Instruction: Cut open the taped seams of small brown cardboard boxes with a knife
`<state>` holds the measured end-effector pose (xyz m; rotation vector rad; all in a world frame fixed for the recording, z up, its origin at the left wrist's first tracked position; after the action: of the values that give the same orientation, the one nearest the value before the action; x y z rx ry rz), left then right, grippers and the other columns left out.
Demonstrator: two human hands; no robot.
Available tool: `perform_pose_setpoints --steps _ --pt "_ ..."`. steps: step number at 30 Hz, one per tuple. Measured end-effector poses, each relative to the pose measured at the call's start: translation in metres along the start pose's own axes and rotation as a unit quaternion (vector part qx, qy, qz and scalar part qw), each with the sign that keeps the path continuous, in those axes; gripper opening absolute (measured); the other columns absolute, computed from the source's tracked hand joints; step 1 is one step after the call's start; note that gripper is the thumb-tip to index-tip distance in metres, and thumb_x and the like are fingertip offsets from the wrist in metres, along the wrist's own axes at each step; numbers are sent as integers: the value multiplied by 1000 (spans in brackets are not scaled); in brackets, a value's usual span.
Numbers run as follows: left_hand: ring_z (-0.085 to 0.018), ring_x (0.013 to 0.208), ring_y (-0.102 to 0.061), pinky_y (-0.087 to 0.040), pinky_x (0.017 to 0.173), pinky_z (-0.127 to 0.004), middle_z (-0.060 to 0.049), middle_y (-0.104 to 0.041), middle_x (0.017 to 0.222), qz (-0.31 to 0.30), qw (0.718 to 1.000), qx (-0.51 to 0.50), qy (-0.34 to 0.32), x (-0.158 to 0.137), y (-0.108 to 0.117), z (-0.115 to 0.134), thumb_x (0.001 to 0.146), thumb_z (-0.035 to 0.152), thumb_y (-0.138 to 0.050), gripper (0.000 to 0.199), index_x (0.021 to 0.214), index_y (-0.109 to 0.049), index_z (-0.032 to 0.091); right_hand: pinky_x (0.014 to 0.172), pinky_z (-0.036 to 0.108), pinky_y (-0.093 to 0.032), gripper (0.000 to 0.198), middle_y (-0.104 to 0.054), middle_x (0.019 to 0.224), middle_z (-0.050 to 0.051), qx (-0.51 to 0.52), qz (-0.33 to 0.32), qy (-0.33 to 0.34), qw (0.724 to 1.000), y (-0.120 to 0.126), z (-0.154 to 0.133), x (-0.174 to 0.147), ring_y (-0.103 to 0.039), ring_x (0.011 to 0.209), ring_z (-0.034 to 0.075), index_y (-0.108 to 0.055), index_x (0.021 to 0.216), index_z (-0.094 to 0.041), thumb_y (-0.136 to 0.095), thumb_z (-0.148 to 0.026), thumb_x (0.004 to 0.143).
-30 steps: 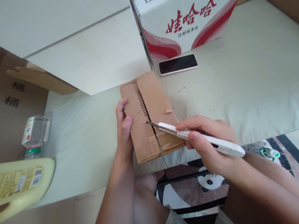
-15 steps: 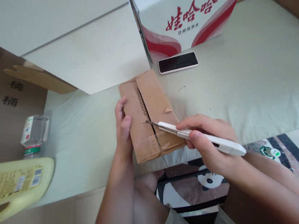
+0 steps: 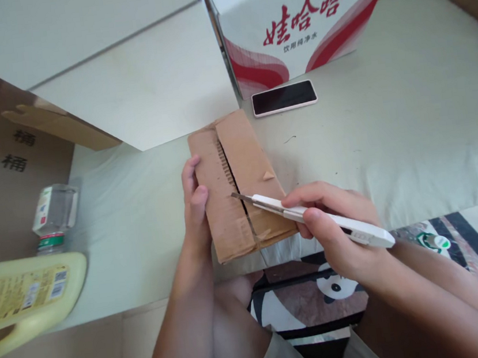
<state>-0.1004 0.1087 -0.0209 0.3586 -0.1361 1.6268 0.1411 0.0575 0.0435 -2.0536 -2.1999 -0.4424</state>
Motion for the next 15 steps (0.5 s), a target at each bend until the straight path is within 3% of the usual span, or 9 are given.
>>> perform_pose_setpoints --steps 15 --pt "-31 150 -37 -34 124 -53 -3 -42 158 -1 1000 -18 19 -1 -1 0 92 67 -53 57 142 -43 41 48 22 -39 24 -60 57 -3 1 0 -5 1000 0 -1 0 -54 50 9 -74 93 -24 -57 -40 99"
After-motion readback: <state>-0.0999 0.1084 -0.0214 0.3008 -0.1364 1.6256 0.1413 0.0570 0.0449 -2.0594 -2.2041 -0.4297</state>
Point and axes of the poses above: each hand's wrist, its own x-axis towards the middle knuckle, its own y-axis out of the back of the hand, z = x × y, the point moved 3 cm from there along x, towards the middle knuckle
